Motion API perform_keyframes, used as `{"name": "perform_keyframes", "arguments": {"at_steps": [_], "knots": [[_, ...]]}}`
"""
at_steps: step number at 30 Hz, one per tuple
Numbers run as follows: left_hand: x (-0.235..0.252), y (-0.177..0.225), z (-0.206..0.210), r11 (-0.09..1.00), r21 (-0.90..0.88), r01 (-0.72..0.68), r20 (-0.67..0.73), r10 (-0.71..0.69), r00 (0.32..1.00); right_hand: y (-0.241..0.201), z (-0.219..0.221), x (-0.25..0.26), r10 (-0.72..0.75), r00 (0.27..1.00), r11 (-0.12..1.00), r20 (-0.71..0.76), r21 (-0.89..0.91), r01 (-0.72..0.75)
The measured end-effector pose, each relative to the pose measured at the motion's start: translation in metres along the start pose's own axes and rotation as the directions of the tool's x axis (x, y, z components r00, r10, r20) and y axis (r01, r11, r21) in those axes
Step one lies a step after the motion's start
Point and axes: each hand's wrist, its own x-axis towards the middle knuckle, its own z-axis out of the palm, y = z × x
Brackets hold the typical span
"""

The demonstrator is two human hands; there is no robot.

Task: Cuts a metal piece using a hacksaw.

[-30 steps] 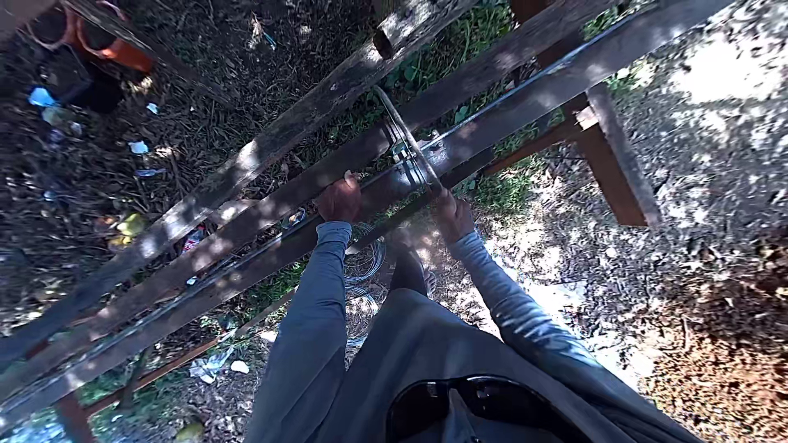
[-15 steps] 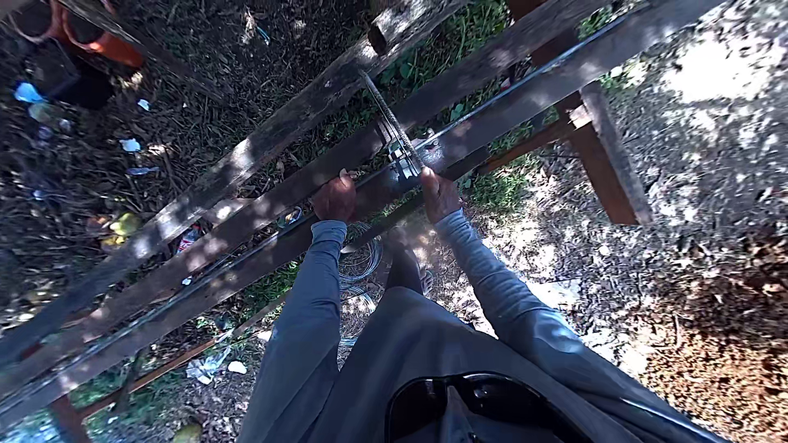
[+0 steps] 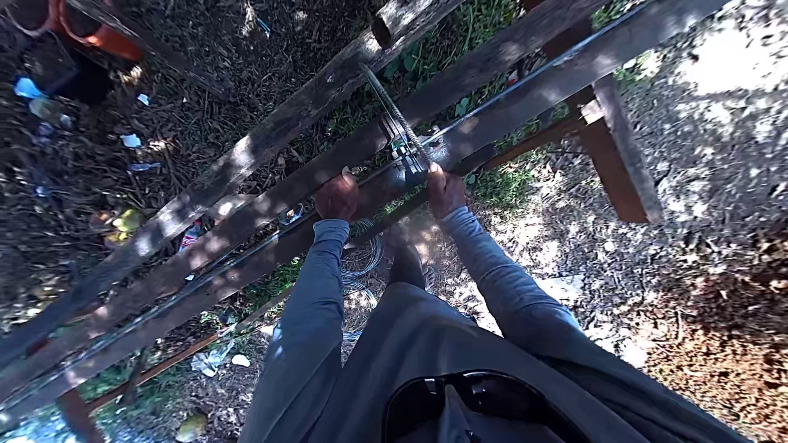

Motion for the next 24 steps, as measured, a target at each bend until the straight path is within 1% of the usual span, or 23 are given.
{"name": "perform_keyframes", "arguments": {"at_steps": [1, 3, 5, 7, 8, 9, 11, 13, 14, 16, 17, 18, 20, 22, 24], "knots": [[-0.002, 0.002, 0.0, 1.0, -0.003, 0.004, 0.008, -0.004, 1.0, 0.004, 0.0, -0.002, -0.026, 1.0, 1.0, -0.018, 0.011, 0.026], [-0.003, 0.003, -0.004, 1.0, -0.007, 0.022, -0.006, -0.022, 1.0, 0.009, -0.005, -0.019, -0.024, 1.0, 1.0, 0.005, 0.019, 0.024], [-0.001, 0.001, -0.005, 1.0, 0.003, 0.027, -0.012, -0.027, 1.0, 0.032, -0.009, -0.059, -0.029, 1.0, 1.0, 0.006, -0.011, 0.029], [-0.001, 0.003, -0.002, 1.0, -0.003, 0.027, -0.003, -0.027, 1.0, 0.07, -0.019, -0.102, -0.034, 0.999, 0.999, -0.015, -0.003, 0.034], [-0.001, 0.003, -0.001, 1.0, -0.003, 0.027, 0.002, -0.027, 1.0, 0.08, -0.026, -0.12, -0.033, 0.999, 0.999, -0.022, 0.008, 0.033], [0.0, 0.001, 0.001, 1.0, 0.001, 0.027, -0.007, -0.027, 1.0, 0.081, -0.032, -0.131, -0.034, 0.999, 0.999, -0.029, 0.011, 0.035], [0.003, -0.001, 0.002, 1.0, -0.007, 0.024, -0.03, -0.024, 0.999, 0.056, -0.04, -0.122, -0.016, 1.0, 0.999, -0.015, -0.032, 0.015], [0.004, 0.0, 0.002, 1.0, -0.02, 0.015, -0.023, -0.016, 1.0, 0.021, -0.032, -0.082, 0.068, 0.997, 0.996, 0.037, -0.057, -0.066], [0.003, 0.001, 0.002, 1.0, -0.02, 0.015, -0.015, -0.016, 1.0, 0.012, -0.022, -0.056, 0.09, 0.995, 0.995, 0.045, -0.055, -0.088], [0.001, -0.001, 0.002, 1.0, -0.006, 0.01, -0.018, -0.01, 1.0, -0.001, -0.005, -0.016, 0.078, 0.996, 0.997, 0.036, -0.013, -0.077], [0.002, -0.001, 0.001, 1.0, -0.002, 0.011, -0.016, -0.011, 1.0, -0.003, -0.002, -0.007, 0.053, 0.998, 0.999, 0.025, 0.004, -0.053], [0.001, 0.0, 0.001, 1.0, -0.001, 0.01, -0.017, -0.01, 1.0, -0.001, -0.001, -0.006, 0.022, 1.0, 1.0, 0.01, 0.018, -0.022], [-0.004, 0.003, 0.001, 1.0, -0.008, 0.012, -0.03, -0.012, 0.999, 0.008, -0.005, -0.02, -0.016, 1.0, 1.0, 0.0, 0.01, 0.016], [-0.002, 0.0, -0.002, 1.0, 0.003, 0.016, -0.04, -0.016, 0.999, 0.024, -0.011, -0.053, -0.038, 0.999, 0.999, -0.012, -0.018, 0.038], [-0.001, 0.004, -0.001, 1.0, 0.005, 0.021, -0.012, -0.021, 1.0, 0.058, -0.021, -0.098, 0.007, 1.0, 1.0, -0.027, 0.01, -0.006]]}}
